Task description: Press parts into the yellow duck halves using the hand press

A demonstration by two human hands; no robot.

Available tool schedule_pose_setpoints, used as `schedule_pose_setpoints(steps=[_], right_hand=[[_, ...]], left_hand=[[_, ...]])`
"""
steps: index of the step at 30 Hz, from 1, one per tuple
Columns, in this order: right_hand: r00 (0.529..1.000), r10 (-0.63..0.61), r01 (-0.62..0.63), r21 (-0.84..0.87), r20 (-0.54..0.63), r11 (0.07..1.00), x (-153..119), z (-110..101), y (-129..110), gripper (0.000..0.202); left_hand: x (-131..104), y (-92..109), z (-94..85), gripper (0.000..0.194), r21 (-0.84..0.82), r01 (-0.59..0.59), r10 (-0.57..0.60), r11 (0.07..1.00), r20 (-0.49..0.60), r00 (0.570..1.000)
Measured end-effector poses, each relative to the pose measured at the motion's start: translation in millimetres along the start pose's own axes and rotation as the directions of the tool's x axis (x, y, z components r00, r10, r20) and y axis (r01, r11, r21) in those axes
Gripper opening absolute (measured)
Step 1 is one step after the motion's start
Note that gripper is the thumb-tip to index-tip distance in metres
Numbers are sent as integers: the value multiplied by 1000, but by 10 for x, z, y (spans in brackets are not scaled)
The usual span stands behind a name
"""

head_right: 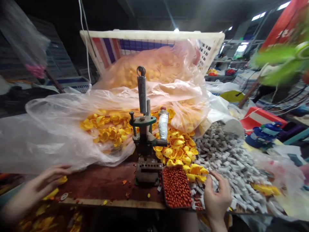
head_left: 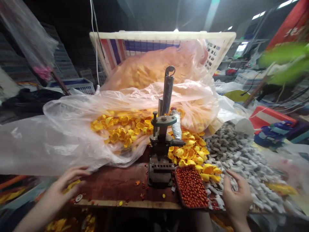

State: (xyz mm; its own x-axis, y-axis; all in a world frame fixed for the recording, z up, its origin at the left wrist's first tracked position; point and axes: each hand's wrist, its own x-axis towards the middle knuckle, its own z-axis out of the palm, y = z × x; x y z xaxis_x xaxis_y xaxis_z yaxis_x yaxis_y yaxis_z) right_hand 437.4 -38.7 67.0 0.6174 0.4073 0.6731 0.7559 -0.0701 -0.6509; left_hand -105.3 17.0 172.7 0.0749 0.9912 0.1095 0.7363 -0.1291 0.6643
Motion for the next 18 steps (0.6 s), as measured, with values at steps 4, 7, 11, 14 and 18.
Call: schedule_pose_setpoints(steps=[4,7,11,14,18], right_hand=[[985,-171,171,-35,-19,985,-114,-79,32,22],[986,-165,163,-58,-31,985,-148,-145,97,21],[987,-160,158,-56,-34,986,-154,-200,164,20],[985,-169,167,-55,-29,984,-133,-199,158,18],[986,-166,165,-45,-14,985,64,-116,166,20]], left_hand=[[708,413,683,47,-176,73,-45,982,159,986],[1227,495,979,51,-16,112,-111,994,42,993],[1703,481,1159,59,296,259,-183,919,-260,948],[1894,492,1238,57,517,283,-133,808,-307,942],[1947,543,1278,52,605,230,-86,762,-257,963]])
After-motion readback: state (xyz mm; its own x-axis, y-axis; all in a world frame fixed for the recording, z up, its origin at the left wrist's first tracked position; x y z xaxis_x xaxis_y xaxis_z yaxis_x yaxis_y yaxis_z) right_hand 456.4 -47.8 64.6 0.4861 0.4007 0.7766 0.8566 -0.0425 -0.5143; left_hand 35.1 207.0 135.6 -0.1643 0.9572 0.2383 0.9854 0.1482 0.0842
